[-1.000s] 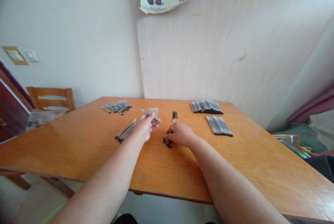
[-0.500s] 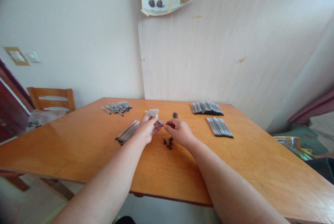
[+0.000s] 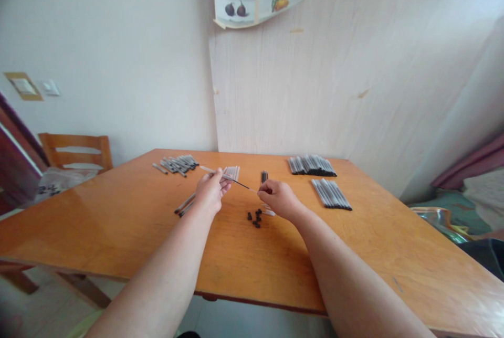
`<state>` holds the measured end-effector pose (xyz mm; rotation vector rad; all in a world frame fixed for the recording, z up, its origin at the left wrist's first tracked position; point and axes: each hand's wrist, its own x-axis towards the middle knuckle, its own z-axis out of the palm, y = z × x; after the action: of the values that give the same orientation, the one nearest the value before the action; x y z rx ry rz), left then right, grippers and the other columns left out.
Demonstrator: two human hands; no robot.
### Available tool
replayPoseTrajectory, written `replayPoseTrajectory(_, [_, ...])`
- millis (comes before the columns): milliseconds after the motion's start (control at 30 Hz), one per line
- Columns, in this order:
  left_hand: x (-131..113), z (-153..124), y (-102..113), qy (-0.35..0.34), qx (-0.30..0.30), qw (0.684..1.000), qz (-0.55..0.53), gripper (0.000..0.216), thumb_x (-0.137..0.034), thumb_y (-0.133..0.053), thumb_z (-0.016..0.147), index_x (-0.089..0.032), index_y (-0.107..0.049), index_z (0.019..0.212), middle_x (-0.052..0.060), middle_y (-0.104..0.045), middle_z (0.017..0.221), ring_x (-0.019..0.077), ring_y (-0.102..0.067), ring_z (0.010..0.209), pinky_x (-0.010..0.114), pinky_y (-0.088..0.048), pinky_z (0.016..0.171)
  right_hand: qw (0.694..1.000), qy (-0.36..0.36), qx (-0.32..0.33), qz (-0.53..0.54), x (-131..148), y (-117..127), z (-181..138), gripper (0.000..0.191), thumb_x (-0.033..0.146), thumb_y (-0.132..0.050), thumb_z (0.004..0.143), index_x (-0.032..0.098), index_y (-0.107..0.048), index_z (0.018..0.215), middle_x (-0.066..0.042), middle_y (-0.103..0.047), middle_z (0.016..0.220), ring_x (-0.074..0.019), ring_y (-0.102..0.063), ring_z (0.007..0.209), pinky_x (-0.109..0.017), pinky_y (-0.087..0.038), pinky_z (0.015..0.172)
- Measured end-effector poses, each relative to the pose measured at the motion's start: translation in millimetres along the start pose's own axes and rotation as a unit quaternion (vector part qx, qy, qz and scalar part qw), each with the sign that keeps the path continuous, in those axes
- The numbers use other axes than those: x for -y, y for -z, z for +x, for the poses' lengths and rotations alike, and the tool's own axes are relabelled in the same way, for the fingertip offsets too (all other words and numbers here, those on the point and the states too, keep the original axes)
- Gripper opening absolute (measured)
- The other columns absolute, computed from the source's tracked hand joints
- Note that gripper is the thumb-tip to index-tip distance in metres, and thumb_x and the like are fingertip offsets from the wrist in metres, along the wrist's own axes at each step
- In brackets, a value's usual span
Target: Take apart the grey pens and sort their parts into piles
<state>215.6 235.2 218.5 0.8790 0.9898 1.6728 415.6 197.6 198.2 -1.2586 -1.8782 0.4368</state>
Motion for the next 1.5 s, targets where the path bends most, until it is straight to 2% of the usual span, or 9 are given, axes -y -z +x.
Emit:
replayPoseTrajectory(167, [-6.5,11.9,9.2,-0.032,-0.076,0.996,-0.044,0.027,-0.042,-0.06,0.08,-0.018,-0.048,0.078,0.003,-0.067,0.072,0.0109,-0.065,0.063,0.024,-0.048,0.062,1.0,-0.02,0.001,-0.003,-8.5,14.1,-0.4,0.017,0.032,-0.053,0.074,0.017,-0.062,0.071,0.002,-0.054,0.059,-0.0113,-0.046,0.057,-0.022,-0.032,0.051])
replayPoseTrajectory(300, [-4.9,11.5,7.8,-0.024,-0.064,0.997,-0.028,0.028,-0.043,-0.061,0.078,-0.017,-0.05,0.078,0.003,-0.067,0.071,0.0097,-0.063,0.058,0.022,-0.046,0.058,0.993,-0.082,-0.07,-0.039,-21.3,14.5,3.6,0.021,0.034,-0.053,0.075,0.016,-0.063,0.073,0.0,-0.057,0.061,-0.0122,-0.049,0.058,-0.022,-0.032,0.051])
replayPoseTrajectory(433, [-0.7,8.4,2.9,-0.023,-0.049,0.998,0.015,0.033,-0.047,-0.063,0.074,-0.016,-0.052,0.077,0.003,-0.065,0.068,0.0094,-0.059,0.051,0.02,-0.041,0.049,0.973,-0.16,-0.123,-0.113,-33.2,9.8,9.6,0.023,0.036,-0.053,0.075,0.016,-0.065,0.072,-0.002,-0.06,0.063,-0.0132,-0.053,0.061,-0.022,-0.03,0.051])
replayPoseTrajectory(733, [5.0,7.3,0.6,-0.042,-0.037,0.997,0.058,0.034,-0.049,-0.057,0.076,-0.016,-0.052,0.074,0.001,-0.06,0.058,0.0096,-0.052,0.045,0.021,-0.036,0.043,0.929,-0.285,-0.083,-0.219,-23.0,4.0,28.2,0.027,0.038,-0.051,0.076,0.02,-0.071,0.08,-0.009,-0.069,0.081,-0.0204,-0.062,0.076,-0.026,-0.04,0.06])
replayPoseTrajectory(1033, [12.2,7.8,0.3,-0.073,-0.03,0.991,0.105,0.034,-0.05,-0.055,0.077,-0.017,-0.052,0.075,0.002,-0.059,0.059,0.0097,-0.052,0.046,0.021,-0.04,0.046,0.914,-0.309,-0.062,-0.255,-22.3,-6.9,46.3,0.029,0.036,-0.049,0.078,0.017,-0.07,0.087,-0.012,-0.07,0.093,-0.0237,-0.065,0.087,-0.028,-0.045,0.066])
replayPoseTrajectory(1300, [23.9,18.4,-2.4,-0.12,-0.015,0.982,0.144,0.03,-0.046,-0.055,0.078,-0.017,-0.053,0.074,0.002,-0.058,0.058,0.0114,-0.054,0.047,0.022,-0.04,0.046,0.915,-0.317,-0.044,-0.245,-19.1,-12.3,48.1,0.026,0.036,-0.053,0.076,0.019,-0.07,0.084,-0.011,-0.07,0.094,-0.0241,-0.065,0.088,-0.029,-0.046,0.067])
replayPoseTrajectory(1500, [31.7,24.9,0.1,-0.17,-0.007,0.962,0.214,0.03,-0.048,-0.052,0.079,-0.018,-0.055,0.075,0.002,-0.06,0.06,0.013,-0.056,0.049,0.024,-0.042,0.049,0.919,-0.313,-0.028,-0.238,-19.0,-15.8,49.4,0.028,0.042,-0.056,0.073,0.02,-0.072,0.083,-0.011,-0.07,0.091,-0.0226,-0.065,0.085,-0.027,-0.045,0.065])
